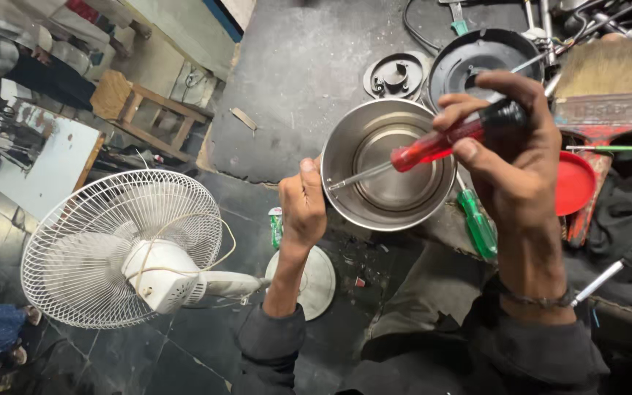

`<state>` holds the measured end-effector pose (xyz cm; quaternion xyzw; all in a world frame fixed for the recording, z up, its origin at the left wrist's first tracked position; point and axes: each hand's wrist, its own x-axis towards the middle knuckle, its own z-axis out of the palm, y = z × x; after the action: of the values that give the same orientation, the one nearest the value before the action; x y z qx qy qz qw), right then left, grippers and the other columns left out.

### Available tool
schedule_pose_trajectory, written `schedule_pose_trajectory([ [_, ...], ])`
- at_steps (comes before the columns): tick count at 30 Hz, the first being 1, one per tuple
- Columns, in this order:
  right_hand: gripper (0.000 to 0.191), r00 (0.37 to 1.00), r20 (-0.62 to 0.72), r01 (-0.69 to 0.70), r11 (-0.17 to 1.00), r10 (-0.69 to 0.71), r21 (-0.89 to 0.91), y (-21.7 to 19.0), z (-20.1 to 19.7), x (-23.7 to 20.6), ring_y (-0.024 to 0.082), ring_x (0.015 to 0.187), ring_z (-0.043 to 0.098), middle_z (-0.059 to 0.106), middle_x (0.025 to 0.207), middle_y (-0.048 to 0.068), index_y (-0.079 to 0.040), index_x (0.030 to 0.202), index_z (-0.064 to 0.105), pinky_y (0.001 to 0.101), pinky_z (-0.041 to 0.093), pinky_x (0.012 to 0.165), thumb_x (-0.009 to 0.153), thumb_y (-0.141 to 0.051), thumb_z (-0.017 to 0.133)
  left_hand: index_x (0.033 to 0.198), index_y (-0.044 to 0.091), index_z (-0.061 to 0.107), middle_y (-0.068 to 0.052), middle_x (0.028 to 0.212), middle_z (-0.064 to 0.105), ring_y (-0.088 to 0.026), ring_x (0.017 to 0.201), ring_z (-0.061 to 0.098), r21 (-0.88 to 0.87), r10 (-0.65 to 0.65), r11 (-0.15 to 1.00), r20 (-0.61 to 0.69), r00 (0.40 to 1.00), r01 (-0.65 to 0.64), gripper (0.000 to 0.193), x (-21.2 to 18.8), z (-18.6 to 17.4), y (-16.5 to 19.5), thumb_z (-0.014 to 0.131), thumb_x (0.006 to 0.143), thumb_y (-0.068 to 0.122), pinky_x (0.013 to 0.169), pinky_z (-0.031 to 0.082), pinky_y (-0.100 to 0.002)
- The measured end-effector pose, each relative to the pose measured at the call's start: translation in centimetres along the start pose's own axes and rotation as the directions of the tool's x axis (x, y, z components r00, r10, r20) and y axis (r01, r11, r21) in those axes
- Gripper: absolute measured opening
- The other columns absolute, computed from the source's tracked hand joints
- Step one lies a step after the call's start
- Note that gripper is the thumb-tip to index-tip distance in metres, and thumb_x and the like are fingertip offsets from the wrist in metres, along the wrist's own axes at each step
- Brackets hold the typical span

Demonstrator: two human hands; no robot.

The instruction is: The person disassembles a stainless steel electric kettle, removes the base, and uses a screwdriver to manipulate the internal heating element and wiring. The person then reassembles the base and attaches it back to the kettle.

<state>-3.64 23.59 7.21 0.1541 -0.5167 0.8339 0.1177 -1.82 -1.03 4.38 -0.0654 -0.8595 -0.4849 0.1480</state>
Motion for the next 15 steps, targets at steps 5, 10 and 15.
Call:
schedule_pose_trajectory([
  [5,0.059,0.989,-0.137,0.035,0.985,-0.058,-0.166,1.2,1.0,-0.7,0.019,0.1,0.069,0.064,0.107,0.011,-0.004,0.143,0.048,0.0327,0.057,0.086,0.094,0.003,0.079,0.115,0.0,0.071,-0.018,0.065,0.064,-0.03,0.055,0.061,-0.036,-0.002,0.999,-0.021,1.0,0.001,0.047,-0.1,-0.1,-0.2,0.031,0.111,0.025,0.057,0.047,-0.042],
  [10,0.059,0.994,-0.113,0.005,0.999,-0.011,-0.053,1.3,0.2,-0.9,0.017,0.095,0.069,0.07,0.104,0.014,-0.005,0.141,0.048,0.0285,0.057,0.084,0.092,0.001,0.079,0.107,0.0,0.071,-0.019,0.065,0.06,-0.033,0.056,0.057,0.028,0.046,0.999,-0.002,0.999,-0.046,0.049,-0.1,-0.1,-0.8,0.03,0.114,0.025,0.059,0.043,-0.043],
  [15,0.055,0.993,-0.011,0.12,0.989,-0.121,-0.09,1.6,0.0,-1.4,0.017,0.103,0.072,0.065,0.109,0.012,-0.005,0.141,0.049,0.028,0.061,0.091,0.098,0.002,0.082,0.11,0.001,0.07,-0.019,0.065,0.061,-0.035,0.057,0.059,0.019,0.052,0.999,-0.009,0.999,-0.051,0.047,-0.1,0.0,-1.3,0.029,0.112,0.025,0.058,0.044,-0.044],
])
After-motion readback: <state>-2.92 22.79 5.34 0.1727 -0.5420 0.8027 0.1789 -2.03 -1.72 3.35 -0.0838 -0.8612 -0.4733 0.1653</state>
